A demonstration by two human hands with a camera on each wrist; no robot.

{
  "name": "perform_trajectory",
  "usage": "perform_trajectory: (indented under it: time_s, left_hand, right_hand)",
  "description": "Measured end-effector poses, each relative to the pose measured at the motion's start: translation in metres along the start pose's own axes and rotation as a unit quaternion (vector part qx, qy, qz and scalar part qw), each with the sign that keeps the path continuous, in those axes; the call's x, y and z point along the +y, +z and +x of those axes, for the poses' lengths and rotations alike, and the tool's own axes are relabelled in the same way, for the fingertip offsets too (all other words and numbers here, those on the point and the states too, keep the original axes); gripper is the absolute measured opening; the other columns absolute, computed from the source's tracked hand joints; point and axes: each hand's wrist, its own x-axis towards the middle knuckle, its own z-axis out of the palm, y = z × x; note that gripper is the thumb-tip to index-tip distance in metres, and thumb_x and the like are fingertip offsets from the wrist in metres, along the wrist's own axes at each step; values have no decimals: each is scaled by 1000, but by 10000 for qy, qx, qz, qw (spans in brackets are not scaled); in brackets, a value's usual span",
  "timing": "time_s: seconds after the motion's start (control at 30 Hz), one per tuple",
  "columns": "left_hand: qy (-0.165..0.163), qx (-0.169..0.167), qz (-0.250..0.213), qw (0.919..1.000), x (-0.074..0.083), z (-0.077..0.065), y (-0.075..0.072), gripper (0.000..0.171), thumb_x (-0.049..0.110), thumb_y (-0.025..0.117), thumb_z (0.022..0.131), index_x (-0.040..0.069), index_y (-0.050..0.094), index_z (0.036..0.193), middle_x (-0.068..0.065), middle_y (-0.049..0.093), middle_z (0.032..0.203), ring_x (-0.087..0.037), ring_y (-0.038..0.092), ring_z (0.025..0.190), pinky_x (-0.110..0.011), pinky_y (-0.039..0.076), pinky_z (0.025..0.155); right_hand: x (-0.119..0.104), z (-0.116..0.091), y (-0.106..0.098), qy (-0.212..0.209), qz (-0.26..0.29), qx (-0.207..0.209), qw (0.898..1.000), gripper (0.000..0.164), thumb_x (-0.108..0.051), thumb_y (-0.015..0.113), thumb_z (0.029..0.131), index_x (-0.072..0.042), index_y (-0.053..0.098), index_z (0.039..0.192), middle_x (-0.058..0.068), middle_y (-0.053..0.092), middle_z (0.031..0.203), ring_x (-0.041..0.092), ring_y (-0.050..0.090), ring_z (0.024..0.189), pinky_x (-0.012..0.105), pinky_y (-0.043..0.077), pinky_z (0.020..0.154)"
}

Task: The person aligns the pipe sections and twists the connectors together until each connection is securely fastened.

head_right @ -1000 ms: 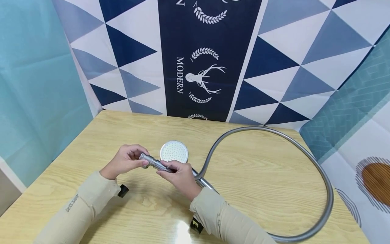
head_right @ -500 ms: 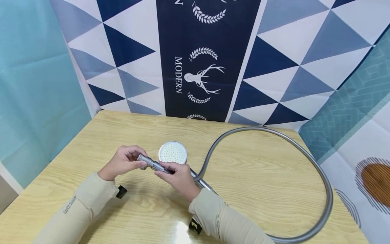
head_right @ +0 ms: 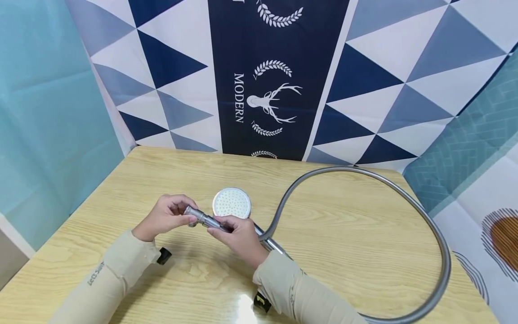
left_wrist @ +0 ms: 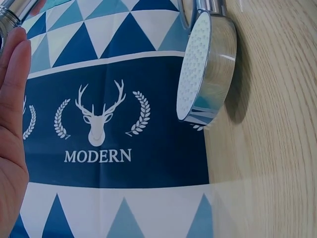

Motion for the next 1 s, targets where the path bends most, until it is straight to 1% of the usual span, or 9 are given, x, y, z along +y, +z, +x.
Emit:
perform_trajectory:
  time_s: [0.13, 0.37, 0.43, 0.53, 0.6, 0.67, 0.8, 0.93, 1.0]
  left_hand:
    - [64, -14, -22, 10000, -2, 0, 1, 19, 7, 72, 86, -9, 63, 89, -17, 64, 70, -4, 54, 58, -21, 44, 47]
    - [105, 14, -53, 9999, -6, -2, 0, 23, 12, 72, 87, -8, 63, 90, -14, 65, 72, -4, 53, 58, -22, 45, 48]
    - [121, 32, -83, 9999, -8, -2, 0, 24, 13, 72, 87, -9, 63, 90, -10, 66, 72, -4, 53, 58, -21, 44, 48]
    - [120, 54, -130, 9998, -9, -2, -1, 24, 13, 72, 87, -9, 63, 90, -6, 66, 73, -4, 54, 58, -21, 44, 48]
    - [122, 59, -133, 9998, -8, -3, -1, 23, 12, 72, 87, -9, 63, 90, -6, 66, 73, -3, 55, 59, -21, 45, 48]
    - [114, 55, -109, 9999, -7, -3, -1, 20, 9, 72, 86, -9, 63, 89, -8, 66, 73, -4, 55, 59, -21, 46, 49]
    - [18, 54, -34, 10000, -5, -3, 0, 14, 2, 72, 85, -9, 63, 90, -14, 66, 72, -4, 55, 59, -22, 46, 49]
    - [-69, 72, 15, 9999, -4, -3, 0, 12, -3, 72, 83, -8, 64, 90, -14, 65, 72, -4, 54, 59, -22, 45, 49]
    - [-66, 74, 33, 9999, -3, -3, 0, 12, -4, 71, 83, -9, 63, 90, -14, 65, 72, -4, 53, 59, -22, 45, 49]
  right_hand:
    - [-1, -1, 0, 55, 24, 27, 10000, 24, 6, 71, 81, 12, 66, 104, 18, 66, 74, 2, 50, 59, 17, 40, 51]
    - [0, -2, 0, 251, -30, -113, 9996, 21, 0, 68, 87, 11, 67, 105, 8, 63, 70, 3, 50, 59, 18, 41, 51]
    - [-1, -1, -1, 192, -36, -199, 9996, 21, -1, 67, 88, 11, 67, 105, 8, 61, 69, 3, 49, 59, 19, 40, 51]
    - [0, 1, 0, -13, -147, -332, 9993, 18, 1, 64, 90, 12, 66, 104, 14, 58, 67, 3, 47, 58, 19, 39, 50]
    - [0, 3, -1, -170, -207, -425, 9987, 17, 3, 61, 91, 13, 66, 103, 17, 56, 66, 2, 46, 57, 20, 39, 48]
    - [0, 4, -1, -238, -262, -501, 9981, 15, 4, 59, 91, 13, 66, 102, 17, 55, 64, 1, 44, 56, 20, 38, 47]
    - [0, 5, -3, -273, -239, -595, 9976, 14, 6, 57, 92, 15, 65, 101, 12, 54, 63, 2, 43, 55, 20, 37, 47]
    - [-1, 6, -4, -300, -237, -656, 9971, 14, 6, 56, 92, 15, 64, 99, 8, 53, 63, 2, 43, 56, 21, 37, 48]
    - [-2, 6, -4, -239, -211, -701, 9970, 15, 5, 55, 93, 16, 64, 99, 7, 53, 63, 3, 43, 55, 21, 37, 48]
